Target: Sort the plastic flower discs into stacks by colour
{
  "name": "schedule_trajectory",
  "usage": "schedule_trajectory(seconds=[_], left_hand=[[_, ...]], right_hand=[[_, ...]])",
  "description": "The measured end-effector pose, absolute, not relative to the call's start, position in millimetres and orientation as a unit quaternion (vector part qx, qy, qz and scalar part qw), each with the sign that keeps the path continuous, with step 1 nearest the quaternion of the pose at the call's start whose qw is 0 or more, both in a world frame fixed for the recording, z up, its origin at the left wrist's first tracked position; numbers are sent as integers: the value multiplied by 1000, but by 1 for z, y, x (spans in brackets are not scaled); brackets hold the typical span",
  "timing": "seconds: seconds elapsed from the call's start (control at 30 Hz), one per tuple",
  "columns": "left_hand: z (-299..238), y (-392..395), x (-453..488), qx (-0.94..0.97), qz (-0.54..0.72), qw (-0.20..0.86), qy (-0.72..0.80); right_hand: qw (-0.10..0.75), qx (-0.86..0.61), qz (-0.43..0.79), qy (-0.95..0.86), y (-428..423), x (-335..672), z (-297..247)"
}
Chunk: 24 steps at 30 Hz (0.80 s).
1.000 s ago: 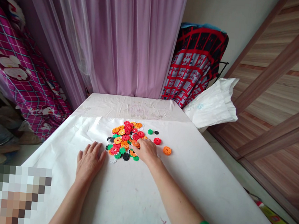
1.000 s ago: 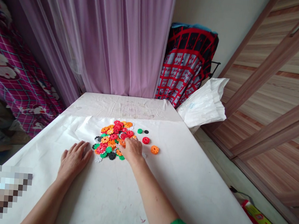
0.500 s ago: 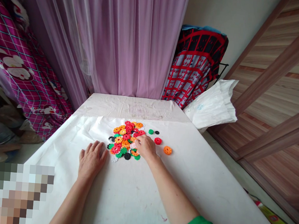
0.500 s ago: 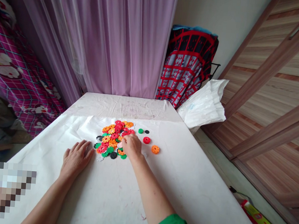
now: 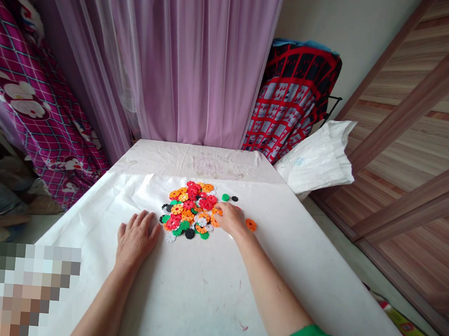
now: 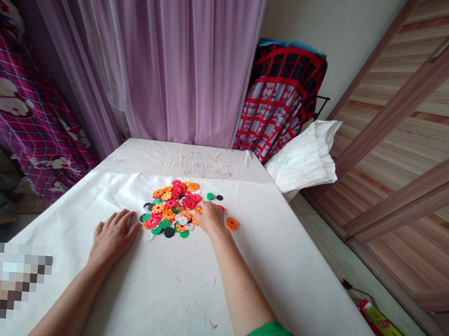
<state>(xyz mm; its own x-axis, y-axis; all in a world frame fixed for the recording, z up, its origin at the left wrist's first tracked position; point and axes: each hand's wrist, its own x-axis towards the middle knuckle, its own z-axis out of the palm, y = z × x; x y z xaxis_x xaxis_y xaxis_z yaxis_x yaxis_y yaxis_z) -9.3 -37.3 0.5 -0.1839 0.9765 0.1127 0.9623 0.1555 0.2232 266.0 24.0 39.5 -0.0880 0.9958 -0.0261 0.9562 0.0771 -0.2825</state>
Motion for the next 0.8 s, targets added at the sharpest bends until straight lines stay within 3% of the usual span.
schedule_trajectory(seconds=[0.5,0.8], left_hand=[[-6,-37,-11,641,145,12,754],[-7,-36,-12,644,144,12,751]], right_hand=[[-7,-625,72,-778,7,259,46],[125,-696,119,-697,10,341,60]])
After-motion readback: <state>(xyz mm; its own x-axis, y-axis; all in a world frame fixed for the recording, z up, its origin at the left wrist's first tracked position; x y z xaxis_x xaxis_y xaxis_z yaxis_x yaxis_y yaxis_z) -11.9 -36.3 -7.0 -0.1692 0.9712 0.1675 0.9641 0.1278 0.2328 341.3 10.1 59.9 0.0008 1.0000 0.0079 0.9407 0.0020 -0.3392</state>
